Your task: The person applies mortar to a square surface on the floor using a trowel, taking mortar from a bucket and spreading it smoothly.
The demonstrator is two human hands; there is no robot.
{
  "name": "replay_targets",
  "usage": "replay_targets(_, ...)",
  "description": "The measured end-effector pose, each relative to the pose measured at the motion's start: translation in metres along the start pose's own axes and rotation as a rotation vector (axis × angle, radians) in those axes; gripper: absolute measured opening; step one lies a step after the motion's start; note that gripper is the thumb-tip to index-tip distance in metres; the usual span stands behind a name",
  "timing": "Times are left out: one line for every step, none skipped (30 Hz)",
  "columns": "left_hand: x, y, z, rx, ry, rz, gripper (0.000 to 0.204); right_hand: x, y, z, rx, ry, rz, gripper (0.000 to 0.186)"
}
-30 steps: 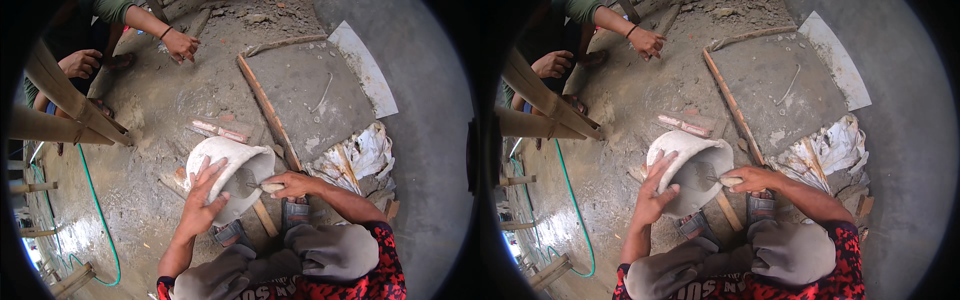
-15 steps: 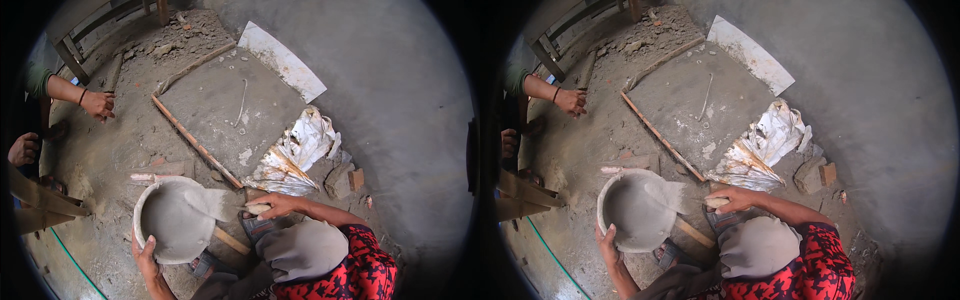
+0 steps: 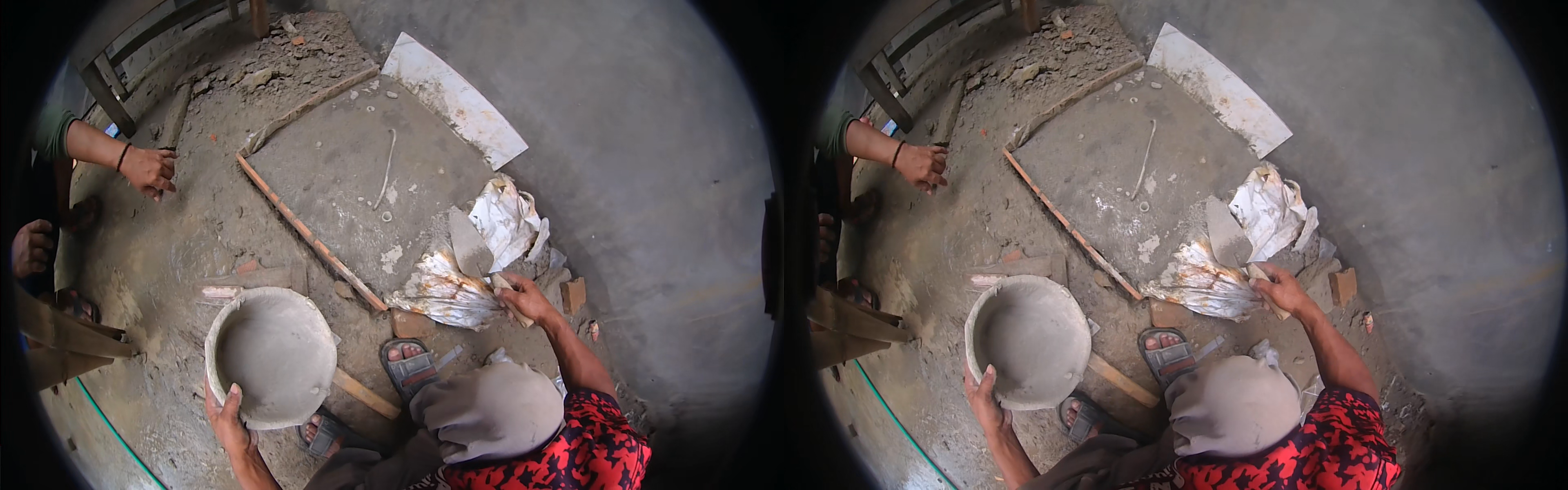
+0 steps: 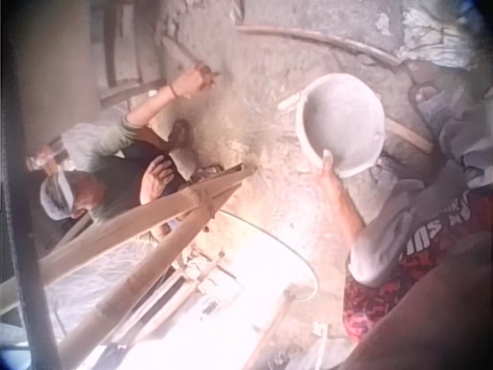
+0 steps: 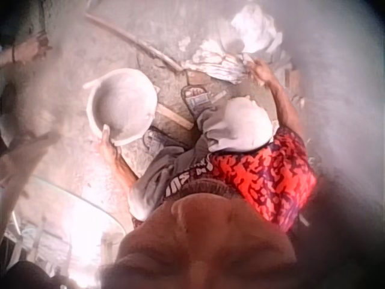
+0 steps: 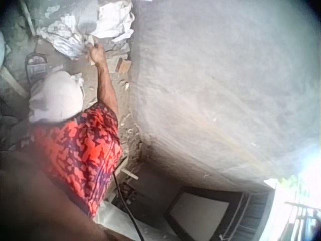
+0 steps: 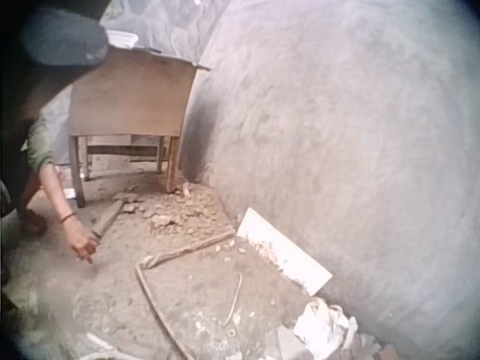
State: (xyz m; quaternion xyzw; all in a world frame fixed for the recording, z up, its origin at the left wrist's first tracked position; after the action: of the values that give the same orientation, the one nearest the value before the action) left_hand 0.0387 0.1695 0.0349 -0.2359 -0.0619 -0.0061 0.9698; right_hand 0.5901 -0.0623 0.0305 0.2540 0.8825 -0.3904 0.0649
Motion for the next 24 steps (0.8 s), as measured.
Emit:
replay_targets(0.0,0.0,-0.002,-0.02,-0.028,0.003,0.065,-0.003,0.003,0.002,0.001,-0.001,-0.001,0.044)
replay_targets(0.001,0.0,-0.001,-0.02,-0.028,0.005,0.065,-0.003,0.003,-0.004,-0.007,-0.009,0.007,0.044)
replay_targets(0.001,-0.001,-0.001,-0.026,-0.03,0.014,0.065,-0.004,0.005,-0.009,-0.014,-0.018,0.015,0.044)
replay_targets(0.001,-0.001,-0.001,-0.032,-0.032,0.023,0.065,-0.004,0.009,-0.011,-0.014,-0.019,0.012,0.044)
replay_targets(0.001,-0.001,-0.001,-0.03,-0.033,0.024,0.065,-0.005,0.014,-0.015,-0.032,-0.011,0.009,0.044)
replay_targets(0.001,-0.002,-0.001,-0.03,-0.023,0.029,0.065,-0.006,0.018,-0.02,-0.05,-0.004,0.006,0.045)
replay_targets(0.001,-0.002,-0.001,-0.03,-0.013,0.033,0.065,-0.005,0.023,-0.023,-0.052,-0.004,0.004,0.045)
replay_targets(0.001,-0.002,-0.002,-0.028,-0.014,0.034,0.065,-0.005,0.027,-0.027,-0.05,-0.023,0.026,0.046)
replay_targets(0.001,-0.001,-0.001,-0.019,-0.024,0.018,0.065,-0.005,0.032,-0.032,-0.048,-0.042,0.047,0.047)
replay_targets(0.002,-0.001,-0.001,-0.01,-0.034,0.003,0.065,-0.004,0.04,-0.036,-0.051,-0.043,0.045,0.047)
replay_targets(0.0,0.0,-0.003,-0.007,-0.035,0.004,0.065,-0.006,0.049,-0.043,-0.075,-0.083,0.057,0.049)
replay_targets(0.0,0.0,-0.003,0.006,-0.016,-0.013,0.062,-0.007,0.057,-0.049,-0.099,-0.124,0.069,0.051)
replay_targets(0.0,0.0,-0.003,0.019,0.003,-0.03,0.059,-0.008,0.064,-0.054,-0.103,-0.125,0.067,0.051)
replay_targets(0.0,0.0,-0.003,0.02,0.005,-0.027,0.059,-0.005,0.07,-0.062,-0.125,-0.171,0.055,0.052)
replay_targets(0.002,-0.001,-0.003,0.011,0.003,-0.017,0.06,-0.002,0.075,-0.071,-0.147,-0.218,0.042,0.053)
replay_targets(0.002,-0.002,-0.003,0.002,0.001,-0.008,0.06,-0.001,0.079,-0.076,-0.12,-0.129,0.043,0.054)
replay_targets(0.002,-0.002,-0.003,0.003,0.002,-0.005,0.06,-0.003,0.088,-0.082,-0.12,-0.129,0.04,0.054)
replay_targets(0.002,-0.002,-0.003,-0.003,-0.019,-0.007,0.062,-0.006,0.096,-0.089,-0.12,-0.151,0.048,0.053)
replay_targets(0.002,-0.002,-0.003,-0.01,-0.041,-0.008,0.065,-0.009,0.103,-0.094,-0.119,-0.173,0.056,0.053)
replay_targets(0.002,-0.003,-0.002,-0.007,-0.044,-0.004,0.065,-0.012,0.108,-0.1,-0.143,-0.151,0.072,0.053)
replay_targets(0.003,-0.004,-0.001,-0.012,-0.049,0.002,0.065,-0.015,0.112,-0.105,-0.147,-0.152,0.069,0.053)
replay_targets(0.003,-0.005,-0.002,-0.018,-0.054,0.007,0.065,-0.022,0.116,-0.109,-0.133,-0.164,0.103,0.054)
replay_targets(0.002,-0.005,-0.001,-0.016,-0.054,0.01,0.065,-0.027,0.118,-0.111,-0.118,-0.175,0.137,0.054)
replay_targets(0.001,-0.004,-0.002,-0.014,-0.053,0.011,0.065,-0.03,0.118,-0.114,-0.114,-0.153,0.159,0.057)
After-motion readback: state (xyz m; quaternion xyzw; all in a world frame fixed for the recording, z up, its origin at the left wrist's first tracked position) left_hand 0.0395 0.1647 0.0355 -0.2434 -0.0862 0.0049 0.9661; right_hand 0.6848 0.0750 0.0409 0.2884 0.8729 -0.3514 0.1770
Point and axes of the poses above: each hand's wrist, its own y-axis towards the middle knuckle, its own x-axis out of the palm, z = x × y, the point moved 8 cm from there along y, towards the middle knuckle, and after that the axes turned 7 degrees about y, right-handed, at the moved point
